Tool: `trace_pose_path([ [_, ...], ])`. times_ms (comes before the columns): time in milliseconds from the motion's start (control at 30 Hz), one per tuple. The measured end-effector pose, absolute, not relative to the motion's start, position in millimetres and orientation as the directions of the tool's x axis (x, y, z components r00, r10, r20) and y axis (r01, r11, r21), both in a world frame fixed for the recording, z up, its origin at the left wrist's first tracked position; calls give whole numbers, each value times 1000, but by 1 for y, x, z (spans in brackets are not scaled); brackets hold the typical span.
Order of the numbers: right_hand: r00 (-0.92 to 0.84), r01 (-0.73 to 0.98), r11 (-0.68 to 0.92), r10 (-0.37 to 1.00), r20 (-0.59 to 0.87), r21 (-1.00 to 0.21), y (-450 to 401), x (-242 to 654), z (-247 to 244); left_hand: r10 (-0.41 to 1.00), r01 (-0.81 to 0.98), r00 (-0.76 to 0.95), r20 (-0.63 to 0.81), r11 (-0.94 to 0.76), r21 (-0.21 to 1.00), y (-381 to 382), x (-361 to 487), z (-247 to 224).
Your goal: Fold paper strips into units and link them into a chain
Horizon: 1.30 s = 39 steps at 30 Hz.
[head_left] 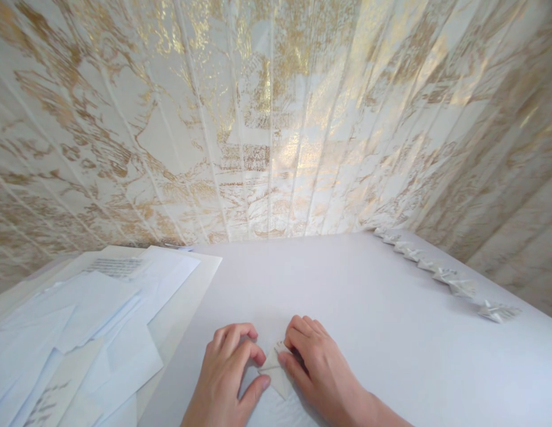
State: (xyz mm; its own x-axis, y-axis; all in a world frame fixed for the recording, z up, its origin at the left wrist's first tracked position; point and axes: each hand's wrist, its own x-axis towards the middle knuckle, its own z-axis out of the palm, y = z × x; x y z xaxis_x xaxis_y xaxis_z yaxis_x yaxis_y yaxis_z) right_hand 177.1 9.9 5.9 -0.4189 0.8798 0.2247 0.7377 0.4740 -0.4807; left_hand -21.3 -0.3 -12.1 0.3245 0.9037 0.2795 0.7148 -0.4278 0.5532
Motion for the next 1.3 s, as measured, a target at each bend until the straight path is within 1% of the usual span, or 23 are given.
trace_pose_path([
  [167, -420, 732, 472, 880, 220, -491, 11, 178, 7, 900, 741, 279, 335, -424, 521, -4, -18, -11],
  [467, -391, 757, 448, 894, 220, -476, 10, 175, 7, 897, 807, 304, 321, -421, 413, 0, -10, -1],
  [867, -394, 771, 473, 880, 265, -427, 9, 174, 4, 881, 818, 322, 348, -443, 366, -3, -9, -3],
  [1133, -403, 789, 473, 880, 251, -393, 12, 172, 5, 871, 824, 336, 359, -457, 336, -1, -7, -2],
  [1300, -401, 791, 471, 881, 250, -392, 13, 172, 4, 869, 829, 343, 356, -458, 319, 1, -7, -5],
])
